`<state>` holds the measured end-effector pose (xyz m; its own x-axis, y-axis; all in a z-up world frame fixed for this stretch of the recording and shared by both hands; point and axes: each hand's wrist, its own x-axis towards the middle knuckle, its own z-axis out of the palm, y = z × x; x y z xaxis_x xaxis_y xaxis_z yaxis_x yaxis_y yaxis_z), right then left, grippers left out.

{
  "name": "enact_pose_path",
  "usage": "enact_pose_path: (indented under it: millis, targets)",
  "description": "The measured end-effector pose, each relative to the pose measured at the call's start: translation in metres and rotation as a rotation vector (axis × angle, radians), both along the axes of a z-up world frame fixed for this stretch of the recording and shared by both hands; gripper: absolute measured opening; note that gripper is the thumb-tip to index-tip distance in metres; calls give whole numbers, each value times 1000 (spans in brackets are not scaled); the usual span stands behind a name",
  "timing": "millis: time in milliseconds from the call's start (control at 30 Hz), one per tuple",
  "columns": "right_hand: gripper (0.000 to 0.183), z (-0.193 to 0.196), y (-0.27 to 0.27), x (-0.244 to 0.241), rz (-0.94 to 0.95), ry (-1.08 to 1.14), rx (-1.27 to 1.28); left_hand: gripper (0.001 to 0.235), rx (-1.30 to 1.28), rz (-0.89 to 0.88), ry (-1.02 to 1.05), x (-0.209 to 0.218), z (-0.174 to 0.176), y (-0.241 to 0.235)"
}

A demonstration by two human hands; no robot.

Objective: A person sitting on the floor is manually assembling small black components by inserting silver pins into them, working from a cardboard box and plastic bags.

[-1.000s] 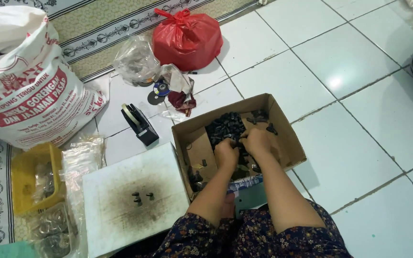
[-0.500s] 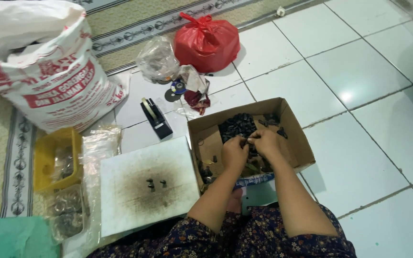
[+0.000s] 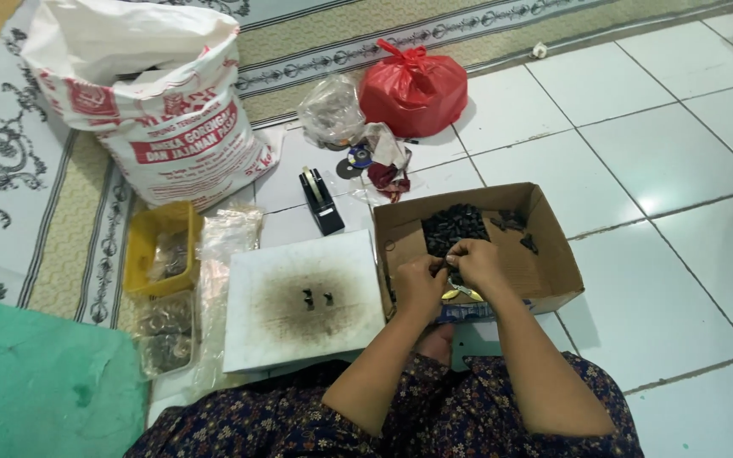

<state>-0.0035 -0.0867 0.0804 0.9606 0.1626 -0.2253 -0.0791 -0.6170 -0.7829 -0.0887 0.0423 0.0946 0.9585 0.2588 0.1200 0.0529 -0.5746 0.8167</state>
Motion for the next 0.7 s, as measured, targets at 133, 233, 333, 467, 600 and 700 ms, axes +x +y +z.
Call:
enact_pose_path:
  millis: [133, 233, 333, 467, 600, 700]
  targets:
    - [9, 3, 2, -9, 29, -11, -19, 20, -25, 14, -22, -8, -1, 3]
    - [11, 26, 3, -26, 16, -3, 17, 19, -9, 5, -75, -16, 3, 3]
    - [10, 43, 6, -41, 12, -29, 16, 19, 3, 35, -102, -19, 1, 5]
    - [8, 41, 12, -50, -13, -34, 84, 17, -31, 69, -88, -33, 16, 11]
    - [7, 30, 17, -55, -42, -16, 229, 19, -231, 105, -33, -38, 4, 20]
    - [11, 8, 21, -52, -36, -6, 238, 19, -277, 126, -40, -49, 18, 26]
